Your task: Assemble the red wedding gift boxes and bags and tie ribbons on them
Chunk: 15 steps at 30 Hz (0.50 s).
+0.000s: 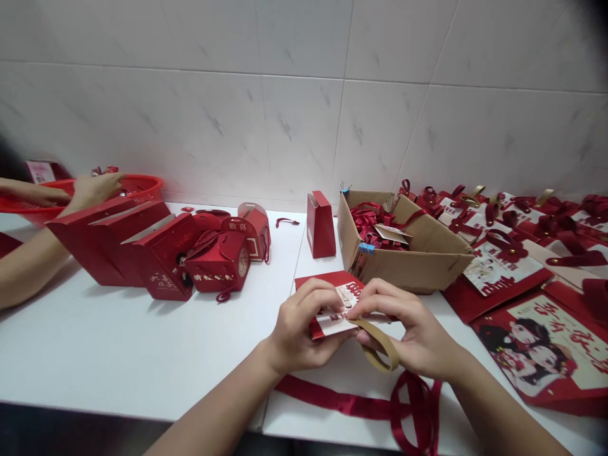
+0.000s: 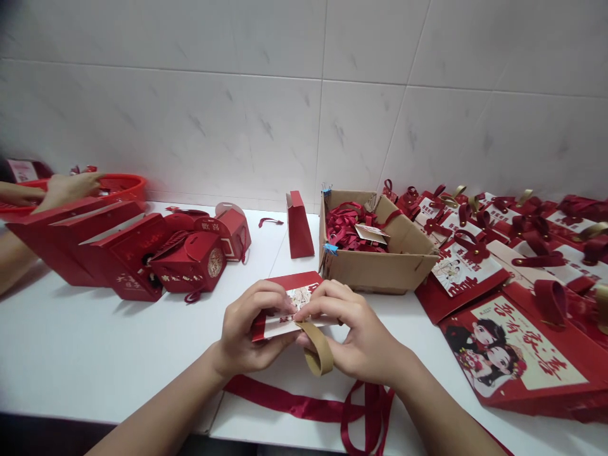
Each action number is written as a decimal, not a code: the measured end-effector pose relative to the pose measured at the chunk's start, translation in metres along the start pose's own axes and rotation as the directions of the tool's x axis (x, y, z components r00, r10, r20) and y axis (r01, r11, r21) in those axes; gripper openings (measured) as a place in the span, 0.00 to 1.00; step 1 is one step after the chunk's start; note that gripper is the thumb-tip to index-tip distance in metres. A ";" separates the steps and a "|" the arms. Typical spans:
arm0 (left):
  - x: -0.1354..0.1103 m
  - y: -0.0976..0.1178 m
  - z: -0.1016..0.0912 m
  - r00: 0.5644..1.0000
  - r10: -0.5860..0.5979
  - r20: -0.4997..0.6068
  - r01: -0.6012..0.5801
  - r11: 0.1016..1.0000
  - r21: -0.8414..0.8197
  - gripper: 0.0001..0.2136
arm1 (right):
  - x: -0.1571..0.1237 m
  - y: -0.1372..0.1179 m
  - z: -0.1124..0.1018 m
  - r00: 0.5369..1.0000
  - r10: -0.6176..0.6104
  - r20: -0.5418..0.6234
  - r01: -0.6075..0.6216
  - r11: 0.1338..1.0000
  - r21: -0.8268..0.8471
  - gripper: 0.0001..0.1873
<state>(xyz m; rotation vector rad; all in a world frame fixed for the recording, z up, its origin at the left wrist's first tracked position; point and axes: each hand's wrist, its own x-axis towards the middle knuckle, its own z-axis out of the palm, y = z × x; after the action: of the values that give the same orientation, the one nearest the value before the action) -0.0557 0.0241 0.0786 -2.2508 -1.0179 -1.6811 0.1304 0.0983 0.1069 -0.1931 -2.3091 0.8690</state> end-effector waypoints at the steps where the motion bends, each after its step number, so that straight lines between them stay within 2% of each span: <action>1: 0.000 0.000 0.000 1.000 -0.005 -0.005 0.005 1.000 -0.003 0.15 | -0.001 0.000 0.001 1.000 0.005 -0.029 -0.004 1.000 0.011 0.09; 5: 0.001 0.001 -0.001 1.000 0.014 0.018 -0.014 1.000 0.006 0.13 | -0.003 0.000 0.002 0.994 0.038 -0.104 -0.034 0.999 0.035 0.10; 11: -0.001 0.000 0.000 0.999 0.049 0.011 -0.049 0.998 0.024 0.10 | -0.006 -0.001 0.004 0.990 0.094 -0.100 -0.088 0.994 0.064 0.07; 15: 0.000 0.000 0.001 0.998 0.056 -0.005 -0.055 0.998 0.020 0.09 | -0.006 0.000 0.008 0.989 0.060 -0.135 -0.046 0.993 0.106 0.05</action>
<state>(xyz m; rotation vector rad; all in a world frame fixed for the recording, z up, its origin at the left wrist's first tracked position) -0.0554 0.0246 0.0782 -2.2400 -0.9574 -1.6466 0.1300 0.0916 0.0988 -0.2629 -2.1334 0.9683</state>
